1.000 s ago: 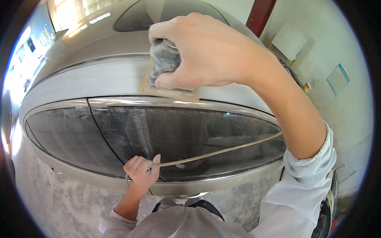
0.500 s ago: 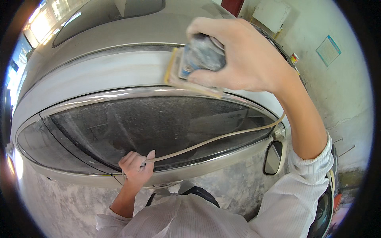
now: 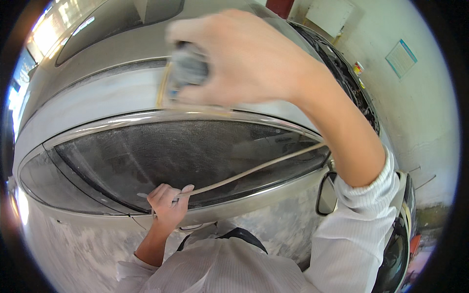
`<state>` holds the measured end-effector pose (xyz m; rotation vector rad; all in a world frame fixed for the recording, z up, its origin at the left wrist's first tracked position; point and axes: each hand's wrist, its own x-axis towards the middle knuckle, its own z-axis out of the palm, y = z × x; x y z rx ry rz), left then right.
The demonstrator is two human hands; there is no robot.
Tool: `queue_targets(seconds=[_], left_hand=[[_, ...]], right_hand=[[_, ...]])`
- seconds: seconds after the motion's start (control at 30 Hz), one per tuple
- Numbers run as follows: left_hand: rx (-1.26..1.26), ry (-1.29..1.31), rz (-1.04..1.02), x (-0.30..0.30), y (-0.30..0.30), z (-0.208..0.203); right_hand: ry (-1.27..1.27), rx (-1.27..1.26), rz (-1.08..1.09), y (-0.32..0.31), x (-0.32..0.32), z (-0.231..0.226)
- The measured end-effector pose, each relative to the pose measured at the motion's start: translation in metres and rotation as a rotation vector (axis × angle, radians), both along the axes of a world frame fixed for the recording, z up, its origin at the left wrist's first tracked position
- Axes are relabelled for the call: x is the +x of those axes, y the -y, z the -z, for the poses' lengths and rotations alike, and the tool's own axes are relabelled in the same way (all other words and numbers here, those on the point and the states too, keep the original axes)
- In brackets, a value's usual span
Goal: The person sands the rear quarter panel and roofline of a silver car using a handheld sanding block. They move the sander in consistent strokes along the body panel, occasionally adjusting position to reach different areas.
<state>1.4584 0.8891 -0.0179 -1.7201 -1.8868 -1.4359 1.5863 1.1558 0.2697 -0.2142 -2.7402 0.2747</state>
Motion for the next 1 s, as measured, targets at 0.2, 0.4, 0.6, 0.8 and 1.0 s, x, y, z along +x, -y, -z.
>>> queue_targets(seconds=[0.2,0.4,0.6,0.8,1.0], left_hand=[[0.093,0.009,0.021,-0.002,-0.008,0.005],[0.169,-0.058,0.028,0.007,-0.017,0.008],[0.226,-0.245,-0.122,0.023,-0.045,0.009],[0.223,-0.302,-0.299,0.04,-0.079,0.005],[0.22,-0.318,-0.3,0.04,-0.079,0.001]], right_hand=[[0.062,-0.044,0.072,0.007,-0.02,-0.013],[0.072,-0.036,0.194,-0.013,0.057,0.003],[-0.01,-0.015,0.165,-0.045,0.136,0.034],[-0.095,0.001,0.019,-0.055,0.13,0.035],[0.053,0.052,-0.101,-0.033,0.042,0.007]])
